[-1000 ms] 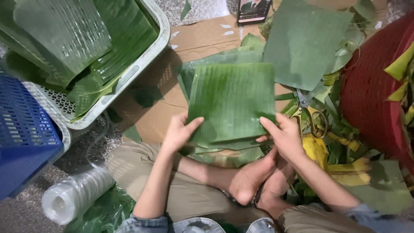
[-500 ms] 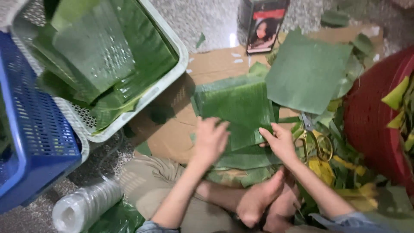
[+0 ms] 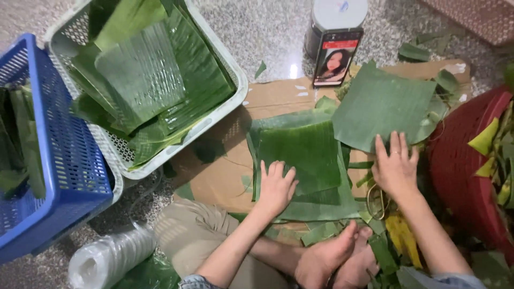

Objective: Sorting and stacking banana leaves on a cardboard sheet on the floor at a fast, efficient pace.

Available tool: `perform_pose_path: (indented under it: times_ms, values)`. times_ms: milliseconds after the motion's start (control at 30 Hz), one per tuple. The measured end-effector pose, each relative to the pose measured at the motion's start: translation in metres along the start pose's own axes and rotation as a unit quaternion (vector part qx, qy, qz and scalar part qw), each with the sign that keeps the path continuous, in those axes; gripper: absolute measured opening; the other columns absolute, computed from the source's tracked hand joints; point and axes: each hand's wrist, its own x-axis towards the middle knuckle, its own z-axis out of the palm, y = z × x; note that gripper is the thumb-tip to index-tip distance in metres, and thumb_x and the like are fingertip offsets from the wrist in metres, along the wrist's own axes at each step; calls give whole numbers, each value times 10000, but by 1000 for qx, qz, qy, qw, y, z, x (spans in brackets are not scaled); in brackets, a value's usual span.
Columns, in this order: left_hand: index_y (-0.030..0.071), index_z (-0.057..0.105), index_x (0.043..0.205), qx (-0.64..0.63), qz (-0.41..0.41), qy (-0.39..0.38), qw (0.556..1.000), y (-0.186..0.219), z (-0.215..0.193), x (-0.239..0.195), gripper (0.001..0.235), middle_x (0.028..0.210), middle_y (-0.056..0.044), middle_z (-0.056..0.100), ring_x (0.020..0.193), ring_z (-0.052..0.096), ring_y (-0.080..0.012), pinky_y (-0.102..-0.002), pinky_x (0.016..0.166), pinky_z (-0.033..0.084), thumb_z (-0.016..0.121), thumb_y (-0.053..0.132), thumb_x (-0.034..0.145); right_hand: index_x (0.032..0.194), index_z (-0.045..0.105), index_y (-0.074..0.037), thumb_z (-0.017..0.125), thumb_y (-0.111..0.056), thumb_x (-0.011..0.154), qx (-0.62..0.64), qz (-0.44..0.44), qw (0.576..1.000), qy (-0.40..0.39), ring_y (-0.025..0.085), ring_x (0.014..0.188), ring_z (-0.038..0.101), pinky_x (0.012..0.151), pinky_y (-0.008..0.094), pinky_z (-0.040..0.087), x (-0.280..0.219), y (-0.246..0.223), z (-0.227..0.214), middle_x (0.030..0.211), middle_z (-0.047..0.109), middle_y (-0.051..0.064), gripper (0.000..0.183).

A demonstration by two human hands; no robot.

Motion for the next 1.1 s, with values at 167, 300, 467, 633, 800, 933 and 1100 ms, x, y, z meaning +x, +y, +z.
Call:
perform_pose_path:
  times_ms: [167,300,467,633,800,933,1100]
  values:
    - [107,667,1197,-4,3,5,1000,0,0,0,375,1163,-227,600,1235,556,-427,-785,1050,318,741,310,891,1427,658,-124,687,-199,836,-75,-43,989,117,389,1267,681,993,555,528,-1,18,35,1341,663,239,597]
    - [109,669,1192,-6,3,6,1000,-1,6,-2,370,1160,-226,604,1234,556,-431,-780,1040,334,738,315,892,1353,706,-141,763,-262,724,-90,-61,982,155,403,1373,615,1050,586,485,5,16,25,1418,638,240,643]
    - [111,668,1193,-7,-1,6,1000,-1,5,-2,365,1165,-219,605,1240,554,-425,-770,1042,346,737,311,896,1423,674,-110,775,-221,637,-79,-59,989,106,498,1458,522,1082,699,402,9,19,31,1511,576,300,800]
    - [112,679,1202,-21,-3,-3,1000,-2,1,-2,368,1183,-224,606,1247,546,-433,-752,1038,361,737,305,894,1135,791,-280,728,-219,866,-140,-82,952,259,253,1214,739,1154,575,432,16,34,40,1185,779,21,283]
    - [62,662,1218,-69,-28,11,997,4,-8,-1,402,1277,-225,549,1234,508,-426,-681,1089,335,721,241,863,1276,805,-61,753,-20,1021,-43,4,971,235,250,1243,760,1218,465,418,14,-3,-84,1244,837,73,263]
    - [65,686,1181,-97,-47,18,994,4,-22,3,363,1253,-187,563,1174,533,-387,-660,1088,353,717,255,873,1200,803,42,713,252,1008,103,-56,949,294,321,1001,801,1058,503,602,-1,-31,-169,1110,837,195,299]
    - [60,692,1192,-239,-112,59,963,0,-49,10,291,1215,-121,668,1118,634,-323,-545,1128,392,680,191,932,1235,667,139,617,241,883,302,-28,935,183,188,643,555,694,338,503,-56,-45,-238,1168,733,324,369]
